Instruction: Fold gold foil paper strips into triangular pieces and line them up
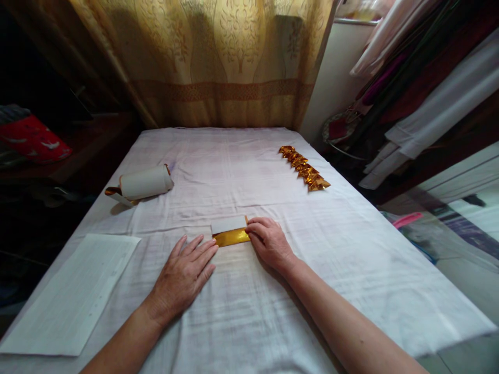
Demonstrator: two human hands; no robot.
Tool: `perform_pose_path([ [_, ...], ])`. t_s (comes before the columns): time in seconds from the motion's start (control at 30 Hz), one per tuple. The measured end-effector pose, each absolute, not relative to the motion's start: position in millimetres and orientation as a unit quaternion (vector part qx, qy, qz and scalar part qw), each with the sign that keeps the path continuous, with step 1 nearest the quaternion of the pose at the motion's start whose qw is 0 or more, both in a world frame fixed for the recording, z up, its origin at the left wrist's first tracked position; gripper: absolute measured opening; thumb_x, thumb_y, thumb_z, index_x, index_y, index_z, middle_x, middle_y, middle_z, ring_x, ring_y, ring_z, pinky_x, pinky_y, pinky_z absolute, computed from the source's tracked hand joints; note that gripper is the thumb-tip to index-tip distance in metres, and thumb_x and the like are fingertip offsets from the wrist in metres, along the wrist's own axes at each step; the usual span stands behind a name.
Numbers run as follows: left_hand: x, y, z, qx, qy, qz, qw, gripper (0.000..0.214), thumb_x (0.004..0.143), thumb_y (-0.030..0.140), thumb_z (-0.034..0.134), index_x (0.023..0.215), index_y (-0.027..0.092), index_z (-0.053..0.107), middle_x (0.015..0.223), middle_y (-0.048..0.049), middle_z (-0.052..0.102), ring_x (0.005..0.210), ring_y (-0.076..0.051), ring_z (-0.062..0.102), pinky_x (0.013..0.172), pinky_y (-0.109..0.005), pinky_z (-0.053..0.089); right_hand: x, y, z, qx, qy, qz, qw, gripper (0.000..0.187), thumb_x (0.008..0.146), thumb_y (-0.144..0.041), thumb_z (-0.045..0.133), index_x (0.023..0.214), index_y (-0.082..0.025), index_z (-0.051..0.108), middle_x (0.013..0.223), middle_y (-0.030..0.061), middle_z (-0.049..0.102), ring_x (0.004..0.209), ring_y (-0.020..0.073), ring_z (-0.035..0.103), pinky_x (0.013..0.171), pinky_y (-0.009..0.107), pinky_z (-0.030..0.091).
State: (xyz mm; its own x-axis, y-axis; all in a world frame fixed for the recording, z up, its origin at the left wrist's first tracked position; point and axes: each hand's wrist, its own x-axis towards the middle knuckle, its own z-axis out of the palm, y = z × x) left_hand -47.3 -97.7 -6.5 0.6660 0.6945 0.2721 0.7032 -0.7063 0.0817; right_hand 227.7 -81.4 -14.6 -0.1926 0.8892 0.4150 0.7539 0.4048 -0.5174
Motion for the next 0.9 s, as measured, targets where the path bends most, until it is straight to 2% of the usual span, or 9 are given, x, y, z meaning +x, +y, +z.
perform_pose_path([
  [0.13,-45,-98,-6,-0.910,-0.385,-0.153,0.009,0.039,0.100,0.039,0.046,0.133,0.023,0.060,0.137,-0.0057,0.064,0.133,-0.028,0.052,0.117,-0.056,0.027,219,-91,-2,-0.532,-0.776,0.011,0.339,0.025,0.095,-0.019,0.050,0.110,-0.023,0.070,0.119,0.0091,0.069,0.113,0.0241,0.059,0.099,0.042,0.043],
  [0.2,-44,-98,-5,-0.911,-0.383,-0.156,0.007,0.039,0.100,0.039,0.047,0.132,0.024,0.061,0.136,-0.0059,0.065,0.132,-0.028,0.052,0.117,-0.056,0.027,208,-97,6,-0.488,-0.813,-0.001,0.316,0.031,0.098,-0.020,0.045,0.120,-0.022,0.066,0.128,0.0085,0.067,0.123,0.0226,0.055,0.106,0.040,0.039],
  [0.27,-43,-98,-4,-0.909,-0.384,-0.161,0.008,0.039,0.100,0.039,0.047,0.132,0.023,0.061,0.135,-0.0063,0.065,0.132,-0.028,0.053,0.117,-0.057,0.028,194,-103,10,-0.439,-0.857,0.021,0.270,0.036,0.100,-0.023,0.043,0.131,-0.020,0.061,0.137,0.0081,0.062,0.131,0.0216,0.051,0.113,0.040,0.034],
  [0.4,-43,-98,-4,-0.906,-0.386,-0.171,0.008,0.040,0.099,0.038,0.046,0.134,0.024,0.060,0.134,-0.0069,0.066,0.131,-0.028,0.054,0.117,-0.056,0.029,175,-108,6,-0.471,-0.862,0.098,0.158,0.053,0.100,-0.040,0.046,0.147,-0.015,0.046,0.152,0.0117,0.046,0.143,0.0273,0.039,0.119,0.050,0.026],
  [0.57,-43,-99,-3,-0.909,-0.385,-0.161,0.012,0.040,0.099,0.038,0.049,0.135,0.025,0.059,0.135,-0.0056,0.065,0.131,-0.027,0.054,0.118,-0.056,0.028,181,-106,4,-0.474,-0.865,0.135,0.099,0.064,0.100,-0.053,0.042,0.153,-0.016,0.036,0.159,0.0109,0.033,0.150,0.0275,0.025,0.122,0.055,0.017],
  [0.9,-44,-97,-2,-0.903,-0.396,-0.168,-0.005,0.035,0.099,0.037,0.047,0.129,0.027,0.064,0.131,-0.0040,0.067,0.129,-0.027,0.056,0.116,-0.058,0.029,229,-106,4,-0.493,-0.862,0.099,0.062,0.064,0.098,-0.047,0.051,0.154,-0.022,0.033,0.160,0.0118,0.029,0.149,0.0303,0.025,0.119,0.061,0.021],
])
